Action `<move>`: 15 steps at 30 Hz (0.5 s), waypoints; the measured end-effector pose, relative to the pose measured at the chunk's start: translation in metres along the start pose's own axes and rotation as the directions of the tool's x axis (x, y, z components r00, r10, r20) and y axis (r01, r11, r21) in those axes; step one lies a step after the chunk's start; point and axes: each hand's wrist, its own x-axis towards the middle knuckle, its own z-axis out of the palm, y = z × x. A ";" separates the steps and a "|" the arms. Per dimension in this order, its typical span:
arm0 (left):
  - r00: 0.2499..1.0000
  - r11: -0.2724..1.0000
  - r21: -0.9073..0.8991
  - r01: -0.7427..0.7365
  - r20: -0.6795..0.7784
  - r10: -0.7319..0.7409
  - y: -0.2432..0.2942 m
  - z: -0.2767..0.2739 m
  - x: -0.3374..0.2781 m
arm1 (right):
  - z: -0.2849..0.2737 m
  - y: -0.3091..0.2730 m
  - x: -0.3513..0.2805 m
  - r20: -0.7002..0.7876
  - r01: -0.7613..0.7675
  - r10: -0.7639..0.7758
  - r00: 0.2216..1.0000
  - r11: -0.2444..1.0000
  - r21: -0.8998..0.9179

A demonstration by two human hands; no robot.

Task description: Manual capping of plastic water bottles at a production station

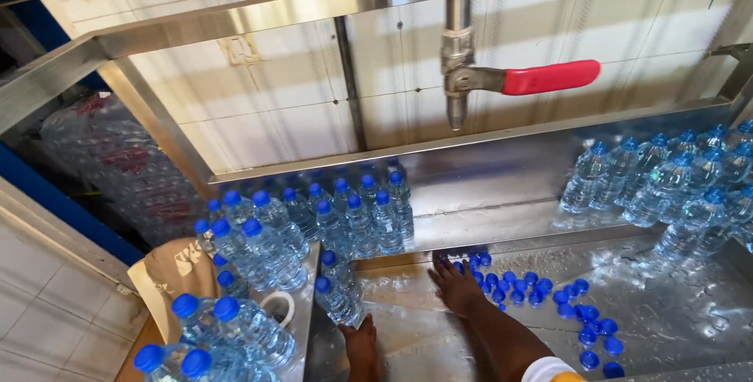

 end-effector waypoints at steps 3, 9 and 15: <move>0.993 0.992 -0.070 0.105 0.052 -0.102 -0.001 0.004 -0.013 | 0.042 0.035 -0.006 -0.180 -0.035 0.041 0.983 0.999 0.036; 0.873 0.952 0.131 0.277 0.379 -0.306 0.042 0.064 -0.128 | 0.092 0.094 -0.059 -0.437 -0.114 0.239 0.867 0.949 0.293; 0.666 0.923 0.282 0.262 0.639 -0.384 -0.046 0.117 -0.087 | 0.165 0.182 -0.126 -0.467 -0.078 0.490 0.736 0.746 0.661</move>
